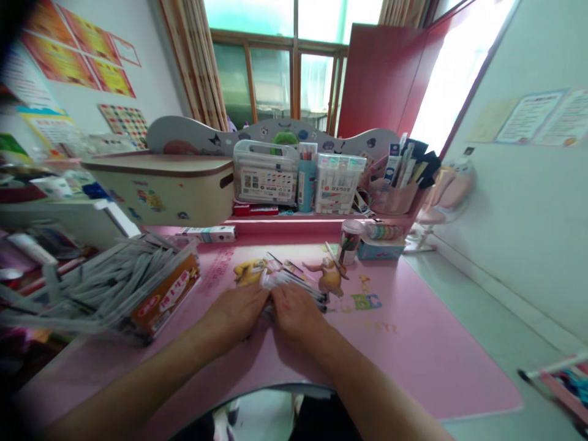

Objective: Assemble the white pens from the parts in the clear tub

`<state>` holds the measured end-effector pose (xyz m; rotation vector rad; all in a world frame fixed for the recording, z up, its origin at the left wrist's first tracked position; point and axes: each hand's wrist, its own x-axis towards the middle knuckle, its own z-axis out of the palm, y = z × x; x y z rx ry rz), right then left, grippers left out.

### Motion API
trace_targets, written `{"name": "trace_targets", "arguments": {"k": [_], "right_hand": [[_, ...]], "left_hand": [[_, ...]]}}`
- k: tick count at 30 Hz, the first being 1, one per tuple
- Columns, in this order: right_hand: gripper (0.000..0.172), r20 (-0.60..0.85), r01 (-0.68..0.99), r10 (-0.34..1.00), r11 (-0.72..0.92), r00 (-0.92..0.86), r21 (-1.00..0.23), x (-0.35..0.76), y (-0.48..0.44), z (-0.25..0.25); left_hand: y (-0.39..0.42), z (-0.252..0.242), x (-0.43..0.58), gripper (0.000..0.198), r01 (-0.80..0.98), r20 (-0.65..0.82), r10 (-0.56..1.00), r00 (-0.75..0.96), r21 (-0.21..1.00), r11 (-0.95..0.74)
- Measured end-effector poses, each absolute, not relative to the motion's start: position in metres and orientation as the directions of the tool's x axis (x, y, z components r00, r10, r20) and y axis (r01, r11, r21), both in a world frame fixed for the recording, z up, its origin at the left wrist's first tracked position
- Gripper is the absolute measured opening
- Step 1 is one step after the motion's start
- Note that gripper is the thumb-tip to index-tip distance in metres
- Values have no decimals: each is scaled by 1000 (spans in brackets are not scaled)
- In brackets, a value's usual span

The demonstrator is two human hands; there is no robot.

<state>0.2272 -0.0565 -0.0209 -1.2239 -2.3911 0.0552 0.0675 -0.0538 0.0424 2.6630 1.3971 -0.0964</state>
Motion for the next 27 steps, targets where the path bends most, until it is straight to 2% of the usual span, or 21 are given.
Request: {"name": "trace_targets", "arguments": {"k": [3,7,13,19,22,24,27], "right_hand": [[11,292,802,818,560,-496,-206,227,-58,-13],[11,235,816,830,549,-506,-179,228,-59,-5],[12,263,800,805,579,-531,-155,231,-59,-4],[18,284,787,800,587,-529,-187,234,-61,-2],[26,282,790,811,575,-513,-215,237,-60,0],[38,292,791,817,565,-497,-233,241,-58,2],[61,381,771,828,540,-412,-338,247,-56,5]], "left_hand": [[-47,38,63,27,794,-117,785,608,114,-597],[-40,25,50,21,720,-25,726,687,155,-676],[-39,16,42,19,671,50,676,735,84,-736],[-38,16,39,22,650,91,651,753,49,-759],[-38,15,37,25,661,120,660,742,34,-750],[-36,13,36,26,662,162,662,732,58,-747],[-30,10,35,21,660,334,698,633,237,-713]]}}
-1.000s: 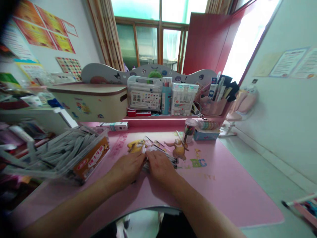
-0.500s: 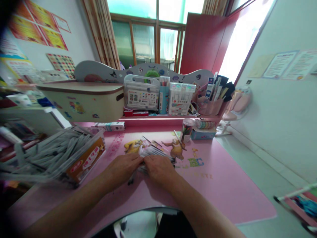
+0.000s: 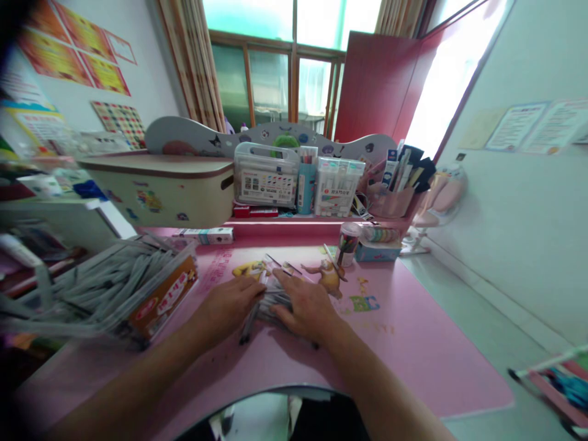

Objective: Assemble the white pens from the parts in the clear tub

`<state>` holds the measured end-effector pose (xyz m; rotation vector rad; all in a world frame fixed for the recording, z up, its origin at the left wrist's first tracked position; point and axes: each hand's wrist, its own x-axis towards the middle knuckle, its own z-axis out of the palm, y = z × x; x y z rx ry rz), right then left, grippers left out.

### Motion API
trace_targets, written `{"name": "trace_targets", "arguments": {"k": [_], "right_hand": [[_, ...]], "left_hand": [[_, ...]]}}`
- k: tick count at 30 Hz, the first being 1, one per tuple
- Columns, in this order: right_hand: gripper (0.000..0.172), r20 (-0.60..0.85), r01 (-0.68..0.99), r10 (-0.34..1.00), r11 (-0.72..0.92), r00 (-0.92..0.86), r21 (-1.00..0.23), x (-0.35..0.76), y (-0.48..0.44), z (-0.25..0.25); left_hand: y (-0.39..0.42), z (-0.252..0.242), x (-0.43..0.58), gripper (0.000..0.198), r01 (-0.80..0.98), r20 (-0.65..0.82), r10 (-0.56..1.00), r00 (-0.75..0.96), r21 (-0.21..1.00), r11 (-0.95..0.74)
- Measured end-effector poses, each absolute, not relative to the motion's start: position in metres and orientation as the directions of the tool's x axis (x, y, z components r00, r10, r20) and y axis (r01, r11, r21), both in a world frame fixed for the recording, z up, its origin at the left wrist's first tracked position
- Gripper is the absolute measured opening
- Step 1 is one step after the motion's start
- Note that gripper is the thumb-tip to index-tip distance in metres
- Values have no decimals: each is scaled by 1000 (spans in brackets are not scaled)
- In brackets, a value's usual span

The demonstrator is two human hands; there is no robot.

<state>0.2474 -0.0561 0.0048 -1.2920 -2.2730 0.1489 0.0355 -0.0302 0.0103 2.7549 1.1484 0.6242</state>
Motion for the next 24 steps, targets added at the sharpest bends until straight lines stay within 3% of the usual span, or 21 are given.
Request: {"name": "trace_targets", "arguments": {"k": [3,5,7,9,12,19,24], "right_hand": [[63,430,661,875,460,-223,-593,251,-53,7],[52,396,529,909,403,-133,-747,251,-52,9],[35,367,445,925,372,-100,-815,249,-50,9],[27,359,443,926,371,-113,-816,247,-49,8],[37,305,472,938,348,-166,-810,246,-47,2],[46,167,432,969,232,-184,-872,246,-43,-5],[26,235,436,953,296,-189,-850,243,-49,2]], "left_hand": [[-23,8,36,18,555,489,791,366,568,-608],[-20,7,37,19,352,416,882,223,809,-470],[-19,7,41,20,79,253,952,173,960,-270],[-21,7,45,20,-177,134,978,160,979,-105],[-26,7,51,28,-387,50,988,143,922,9],[-34,9,56,31,-425,-5,991,131,903,61],[-33,6,57,28,-481,-38,991,132,872,97]]}}
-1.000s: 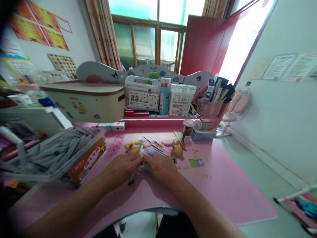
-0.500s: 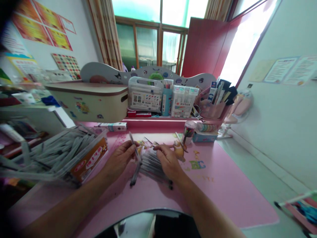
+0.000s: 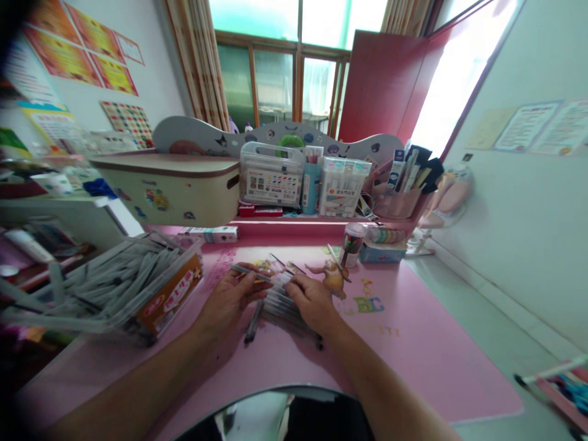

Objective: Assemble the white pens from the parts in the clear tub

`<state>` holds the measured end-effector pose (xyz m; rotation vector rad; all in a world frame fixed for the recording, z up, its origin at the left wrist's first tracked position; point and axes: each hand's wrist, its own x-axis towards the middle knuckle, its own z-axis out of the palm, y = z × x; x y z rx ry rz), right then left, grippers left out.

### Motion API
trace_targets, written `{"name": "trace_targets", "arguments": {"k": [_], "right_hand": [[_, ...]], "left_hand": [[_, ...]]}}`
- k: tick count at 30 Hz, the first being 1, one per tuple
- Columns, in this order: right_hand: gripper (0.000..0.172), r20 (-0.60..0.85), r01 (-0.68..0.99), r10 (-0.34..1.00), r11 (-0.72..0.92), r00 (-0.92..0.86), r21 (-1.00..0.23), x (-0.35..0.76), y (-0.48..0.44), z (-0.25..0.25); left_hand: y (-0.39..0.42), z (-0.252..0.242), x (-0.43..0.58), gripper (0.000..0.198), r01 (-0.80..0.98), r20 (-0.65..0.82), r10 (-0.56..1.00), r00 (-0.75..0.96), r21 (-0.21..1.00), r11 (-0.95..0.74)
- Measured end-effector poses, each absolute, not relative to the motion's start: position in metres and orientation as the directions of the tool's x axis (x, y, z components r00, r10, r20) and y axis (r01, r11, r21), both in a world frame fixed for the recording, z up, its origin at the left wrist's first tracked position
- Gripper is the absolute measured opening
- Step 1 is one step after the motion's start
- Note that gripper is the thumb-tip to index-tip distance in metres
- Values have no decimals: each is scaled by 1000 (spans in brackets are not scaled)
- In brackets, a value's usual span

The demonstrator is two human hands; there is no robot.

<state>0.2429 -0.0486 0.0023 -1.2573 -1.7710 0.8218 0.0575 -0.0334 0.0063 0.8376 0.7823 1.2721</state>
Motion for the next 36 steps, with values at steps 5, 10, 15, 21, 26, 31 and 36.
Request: {"name": "trace_targets", "arguments": {"k": [5,10,15,21,26,31,36], "right_hand": [[24,273,350,949,312,-157,-884,242,-51,4],[39,232,414,957,284,-174,-865,244,-48,1],[19,275,379,949,313,-152,-871,242,-50,2],[36,254,445,954,300,-162,-844,242,-50,2],[19,292,372,946,323,-139,-870,242,-52,1],[35,229,394,964,265,-136,-880,242,-50,0],[18,277,372,953,304,-125,-877,242,-50,0]], "left_hand": [[-32,2,60,26,-555,-61,988,145,821,132],[-33,0,60,25,-554,-53,985,163,821,136],[-33,-2,59,25,-560,-46,985,169,817,134],[-32,-4,60,24,-572,-43,983,177,808,138],[-33,-5,60,25,-592,-36,985,170,795,131],[-34,-3,61,25,-583,-38,984,175,801,134],[-34,-3,61,24,-580,-37,988,149,806,118]]}}
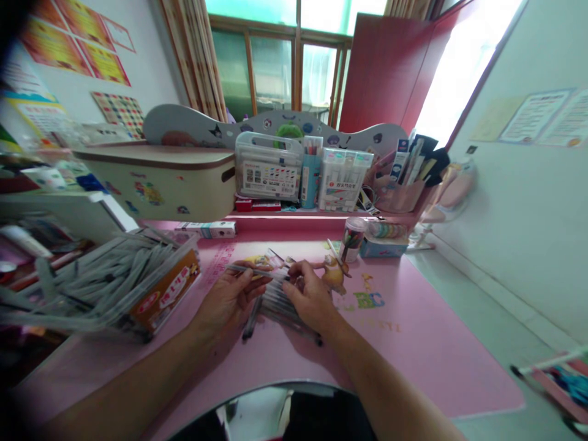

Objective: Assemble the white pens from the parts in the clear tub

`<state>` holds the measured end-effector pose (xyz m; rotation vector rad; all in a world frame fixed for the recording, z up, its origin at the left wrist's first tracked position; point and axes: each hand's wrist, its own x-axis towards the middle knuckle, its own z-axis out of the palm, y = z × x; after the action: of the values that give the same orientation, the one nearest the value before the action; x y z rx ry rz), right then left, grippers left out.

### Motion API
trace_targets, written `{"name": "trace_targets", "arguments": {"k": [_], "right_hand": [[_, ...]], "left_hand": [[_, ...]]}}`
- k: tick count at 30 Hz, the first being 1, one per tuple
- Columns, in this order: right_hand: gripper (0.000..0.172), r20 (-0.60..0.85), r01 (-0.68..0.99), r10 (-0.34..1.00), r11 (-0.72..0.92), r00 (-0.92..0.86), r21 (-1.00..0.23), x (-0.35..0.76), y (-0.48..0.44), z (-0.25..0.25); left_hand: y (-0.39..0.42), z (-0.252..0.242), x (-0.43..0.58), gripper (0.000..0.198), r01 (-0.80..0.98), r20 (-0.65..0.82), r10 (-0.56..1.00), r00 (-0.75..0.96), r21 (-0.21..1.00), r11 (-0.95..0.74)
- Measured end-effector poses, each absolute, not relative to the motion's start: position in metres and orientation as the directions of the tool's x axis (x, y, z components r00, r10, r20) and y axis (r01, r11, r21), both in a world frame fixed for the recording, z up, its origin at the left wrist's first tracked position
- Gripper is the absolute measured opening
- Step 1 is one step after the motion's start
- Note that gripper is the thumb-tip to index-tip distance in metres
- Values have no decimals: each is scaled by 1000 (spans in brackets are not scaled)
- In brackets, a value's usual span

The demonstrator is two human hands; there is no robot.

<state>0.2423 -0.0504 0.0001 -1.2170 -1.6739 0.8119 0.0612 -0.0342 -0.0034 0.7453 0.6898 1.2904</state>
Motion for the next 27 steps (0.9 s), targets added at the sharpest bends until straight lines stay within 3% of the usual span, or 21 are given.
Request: {"name": "trace_targets", "arguments": {"k": [3,7,11,16,19,21,23,25,27], "right_hand": [[21,264,344,959,283,-101,-895,242,-50,-2],[39,204,357,965,250,-163,-900,242,-48,-4],[21,223,306,969,246,-107,-920,240,-48,-4],[40,137,245,977,175,-163,-954,241,-46,-8],[31,157,278,983,178,-98,-944,240,-45,-7],[19,132,173,991,136,-34,-976,239,-45,-4],[21,12,-75,999,9,-42,-997,239,-46,-1],[26,-127,-342,982,-169,-141,-924,239,-46,3],[32,-223,-486,940,-325,-258,-811,240,-47,7]], "left_hand": [[-35,-3,61,24,-582,-36,986,166,803,127],[-36,-3,62,24,-575,-46,986,162,808,132],[-36,-4,62,22,-578,-32,986,163,807,122],[-38,0,63,19,-578,-51,986,158,805,134],[-37,2,63,16,-601,-72,988,138,786,141],[-33,2,61,13,-631,-81,992,99,765,125],[-30,1,59,10,-650,-92,994,66,751,113],[-29,1,58,10,-652,-88,994,64,750,108],[-31,1,59,12,-634,-58,994,89,767,102]]}}
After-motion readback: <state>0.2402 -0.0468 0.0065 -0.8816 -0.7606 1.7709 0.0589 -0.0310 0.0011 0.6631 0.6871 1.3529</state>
